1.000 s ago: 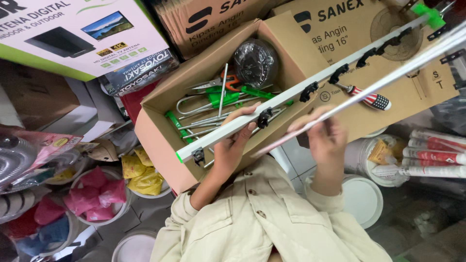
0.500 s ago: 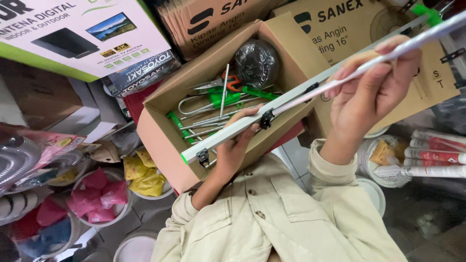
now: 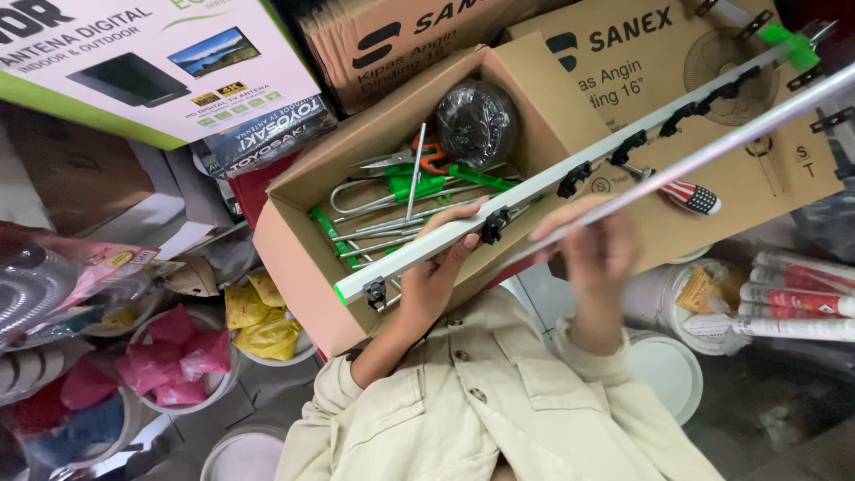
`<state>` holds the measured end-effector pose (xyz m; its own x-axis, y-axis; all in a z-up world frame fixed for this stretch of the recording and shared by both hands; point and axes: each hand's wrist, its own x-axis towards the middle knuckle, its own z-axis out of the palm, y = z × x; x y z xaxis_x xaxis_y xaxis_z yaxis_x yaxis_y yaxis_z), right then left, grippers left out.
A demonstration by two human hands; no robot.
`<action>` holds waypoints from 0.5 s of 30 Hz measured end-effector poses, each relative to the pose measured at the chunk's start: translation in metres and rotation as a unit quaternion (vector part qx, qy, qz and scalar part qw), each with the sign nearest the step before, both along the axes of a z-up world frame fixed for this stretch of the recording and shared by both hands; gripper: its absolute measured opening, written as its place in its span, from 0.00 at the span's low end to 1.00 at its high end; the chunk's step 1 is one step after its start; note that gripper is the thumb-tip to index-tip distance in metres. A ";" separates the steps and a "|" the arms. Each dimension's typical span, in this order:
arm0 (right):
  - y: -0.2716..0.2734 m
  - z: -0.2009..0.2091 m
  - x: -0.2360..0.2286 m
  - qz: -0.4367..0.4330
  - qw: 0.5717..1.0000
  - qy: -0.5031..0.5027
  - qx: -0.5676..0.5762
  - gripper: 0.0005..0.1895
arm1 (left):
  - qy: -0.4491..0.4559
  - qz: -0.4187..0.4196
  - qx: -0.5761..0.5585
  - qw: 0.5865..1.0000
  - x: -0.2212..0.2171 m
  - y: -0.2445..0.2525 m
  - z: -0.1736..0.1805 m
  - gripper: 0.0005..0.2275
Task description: The person assembles an antenna by taking metal rods out of a cardboard box and sliding them into a plastic support frame by hand.
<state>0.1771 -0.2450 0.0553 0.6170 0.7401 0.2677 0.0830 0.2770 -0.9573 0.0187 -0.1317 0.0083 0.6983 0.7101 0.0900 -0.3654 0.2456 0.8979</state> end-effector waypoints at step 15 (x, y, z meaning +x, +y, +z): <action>0.012 -0.039 -0.016 0.048 0.998 0.014 -0.047 0.14 | -0.018 -0.007 0.021 1.000 0.006 -0.005 -0.001 0.22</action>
